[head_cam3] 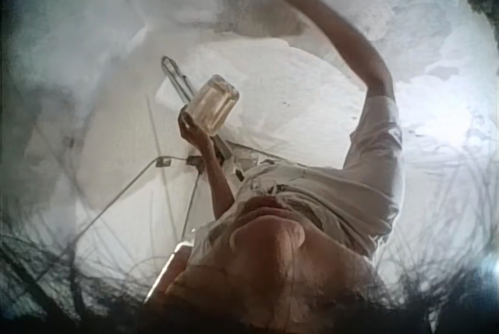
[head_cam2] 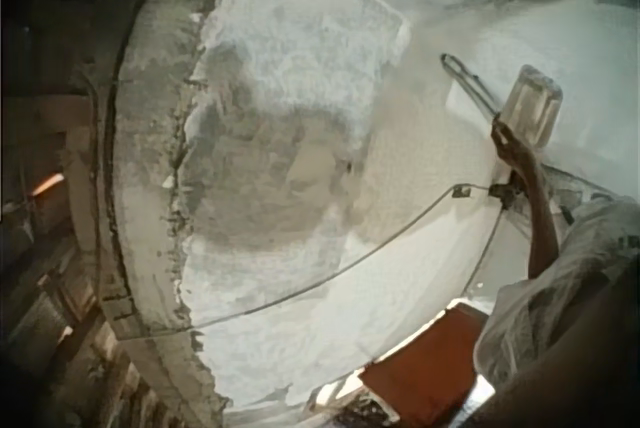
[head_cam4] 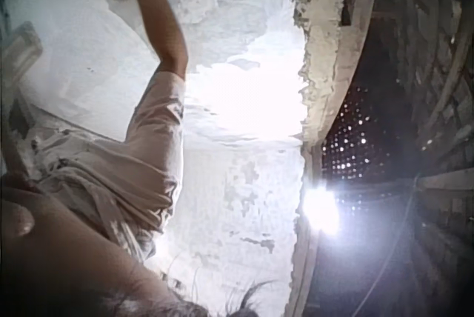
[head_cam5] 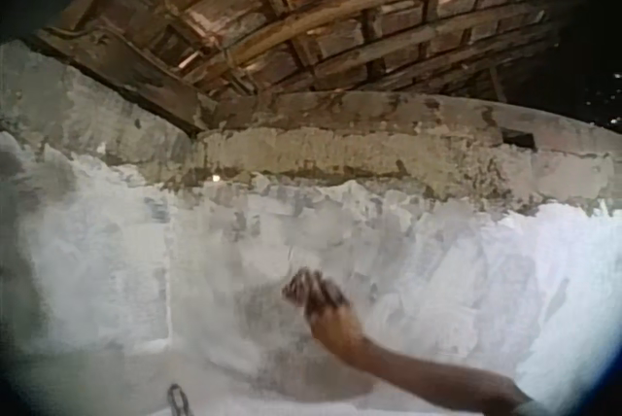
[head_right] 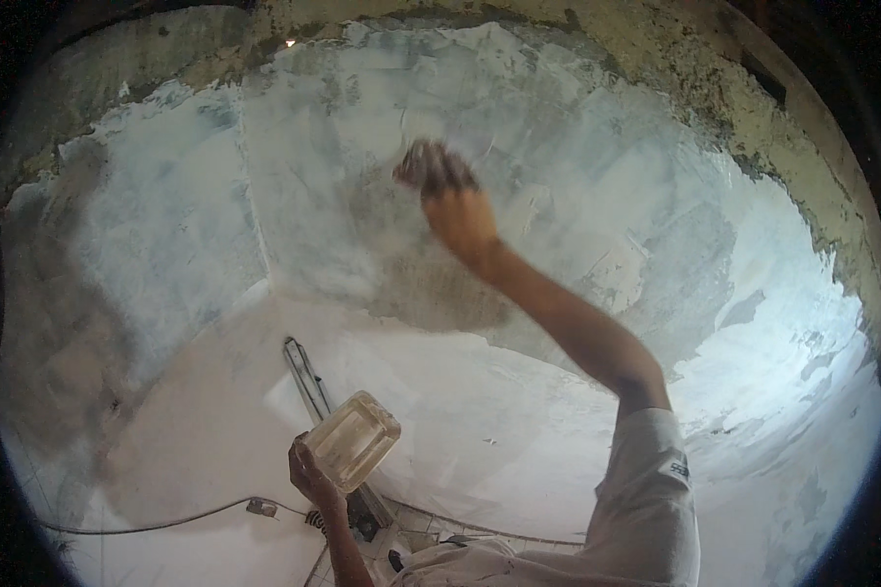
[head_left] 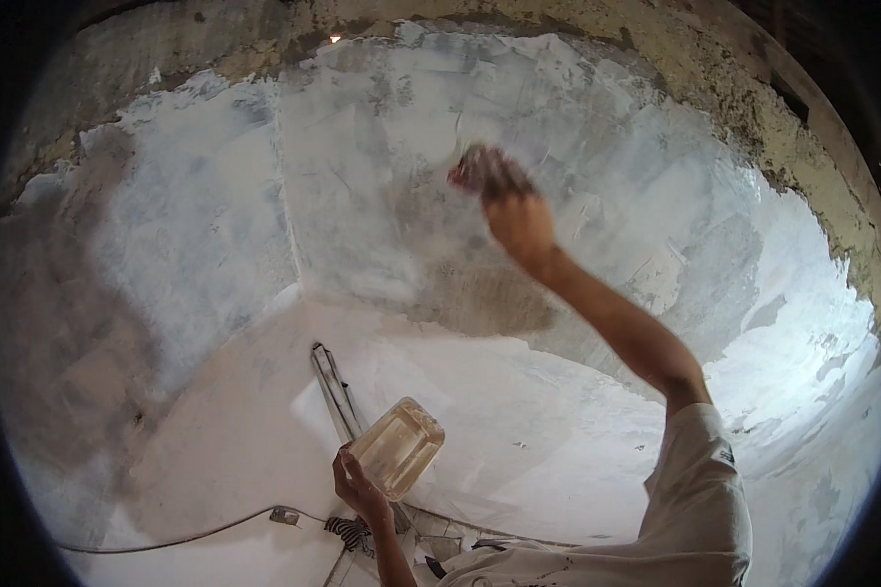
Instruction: Applying plaster or putty to the corner of a wall and ceiling using a spatula.
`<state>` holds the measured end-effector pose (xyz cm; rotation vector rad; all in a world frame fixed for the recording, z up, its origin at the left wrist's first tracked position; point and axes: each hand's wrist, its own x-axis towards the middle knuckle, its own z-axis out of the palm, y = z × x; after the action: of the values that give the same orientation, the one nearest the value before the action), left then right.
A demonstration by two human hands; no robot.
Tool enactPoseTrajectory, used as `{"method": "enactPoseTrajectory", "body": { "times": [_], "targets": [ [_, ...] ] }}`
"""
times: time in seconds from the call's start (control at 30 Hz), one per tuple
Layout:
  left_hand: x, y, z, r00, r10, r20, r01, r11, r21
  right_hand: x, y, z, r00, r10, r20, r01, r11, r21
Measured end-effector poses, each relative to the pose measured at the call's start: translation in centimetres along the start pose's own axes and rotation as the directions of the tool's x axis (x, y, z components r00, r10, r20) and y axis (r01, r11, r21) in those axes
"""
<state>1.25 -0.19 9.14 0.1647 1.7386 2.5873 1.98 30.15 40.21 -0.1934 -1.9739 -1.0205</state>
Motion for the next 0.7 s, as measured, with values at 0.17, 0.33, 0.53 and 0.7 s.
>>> {"method": "enactPoseTrajectory", "body": {
  "times": [0.17,0.33,0.53,0.7],
  "targets": [
    [-0.4,0.3,0.8,0.999,0.010,0.042,-0.010,1.000,0.016,-17.6,-11.4,2.7,0.934,-0.172,0.313,0.127,0.979,0.159],
    [-0.6,0.6,-0.5,1.000,0.007,0.011,-0.007,1.000,-0.006,-18.4,-12.9,-2.6,0.648,-0.179,0.740,-0.311,0.824,0.473],
    [-0.8,1.3,-0.1,1.000,0.008,0.000,-0.008,0.998,0.061,-5.3,2.1,-9.8,0.984,0.176,0.036,-0.179,0.962,0.208],
    [-1.2,0.7,1.0,0.998,0.007,0.061,-0.012,0.997,0.081,-10.9,2.6,-5.3,0.973,0.197,0.122,-0.193,0.980,-0.042]
  ]
}}
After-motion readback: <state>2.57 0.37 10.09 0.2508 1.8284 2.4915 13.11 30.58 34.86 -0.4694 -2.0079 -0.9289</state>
